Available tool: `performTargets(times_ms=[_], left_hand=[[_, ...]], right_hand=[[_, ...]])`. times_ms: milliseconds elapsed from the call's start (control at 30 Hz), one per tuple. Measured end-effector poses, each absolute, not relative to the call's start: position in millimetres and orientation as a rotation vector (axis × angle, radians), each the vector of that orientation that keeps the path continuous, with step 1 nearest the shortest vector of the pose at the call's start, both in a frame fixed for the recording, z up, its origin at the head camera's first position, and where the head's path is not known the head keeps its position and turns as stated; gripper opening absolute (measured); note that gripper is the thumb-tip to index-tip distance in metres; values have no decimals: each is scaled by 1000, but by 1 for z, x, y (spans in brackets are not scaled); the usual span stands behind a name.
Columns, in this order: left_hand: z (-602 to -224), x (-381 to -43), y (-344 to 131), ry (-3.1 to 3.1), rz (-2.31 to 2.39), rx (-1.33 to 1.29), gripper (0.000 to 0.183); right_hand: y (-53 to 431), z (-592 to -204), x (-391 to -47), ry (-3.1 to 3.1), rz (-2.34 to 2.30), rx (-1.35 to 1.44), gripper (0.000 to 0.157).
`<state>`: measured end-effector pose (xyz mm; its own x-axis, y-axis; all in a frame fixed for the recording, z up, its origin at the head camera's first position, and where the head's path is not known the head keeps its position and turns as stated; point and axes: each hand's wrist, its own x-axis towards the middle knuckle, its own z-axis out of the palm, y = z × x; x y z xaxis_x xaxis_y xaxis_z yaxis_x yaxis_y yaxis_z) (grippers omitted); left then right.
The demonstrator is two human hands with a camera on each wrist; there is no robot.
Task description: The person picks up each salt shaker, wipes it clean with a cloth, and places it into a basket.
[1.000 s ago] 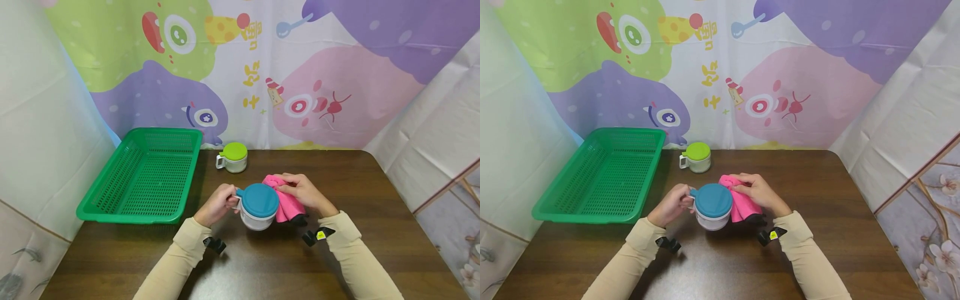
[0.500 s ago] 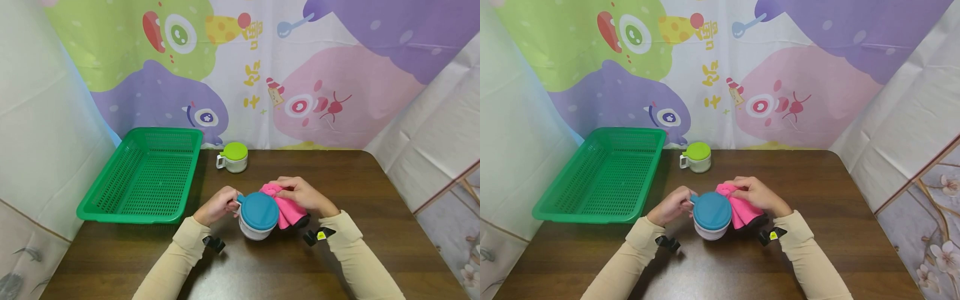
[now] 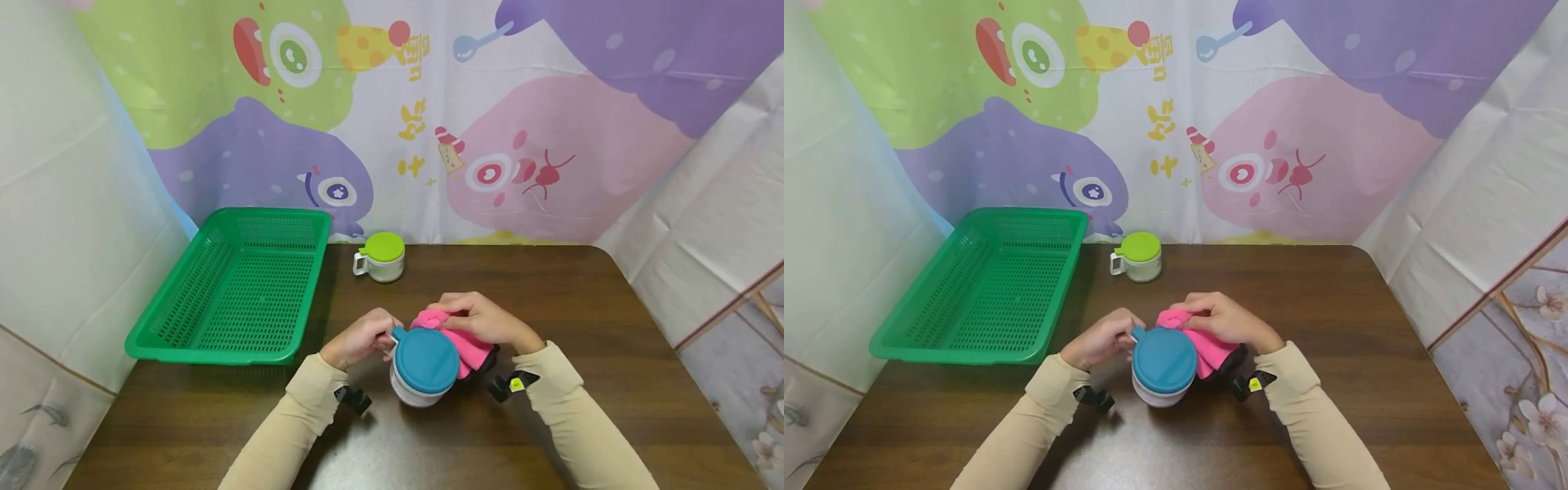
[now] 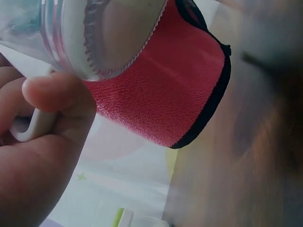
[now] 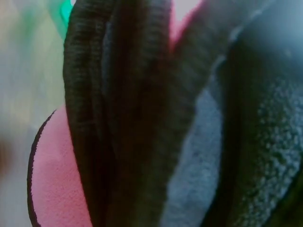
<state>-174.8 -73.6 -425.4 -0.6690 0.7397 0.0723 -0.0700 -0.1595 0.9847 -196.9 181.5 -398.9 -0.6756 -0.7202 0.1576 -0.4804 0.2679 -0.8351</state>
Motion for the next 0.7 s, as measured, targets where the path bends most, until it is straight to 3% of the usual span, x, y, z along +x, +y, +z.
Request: performTargets(times_ms=[700], left_hand=[[-429,-173,-68,1500,1880,800,30]], right_hand=[[170,-401,-200,2260,-1216,-1214,28]])
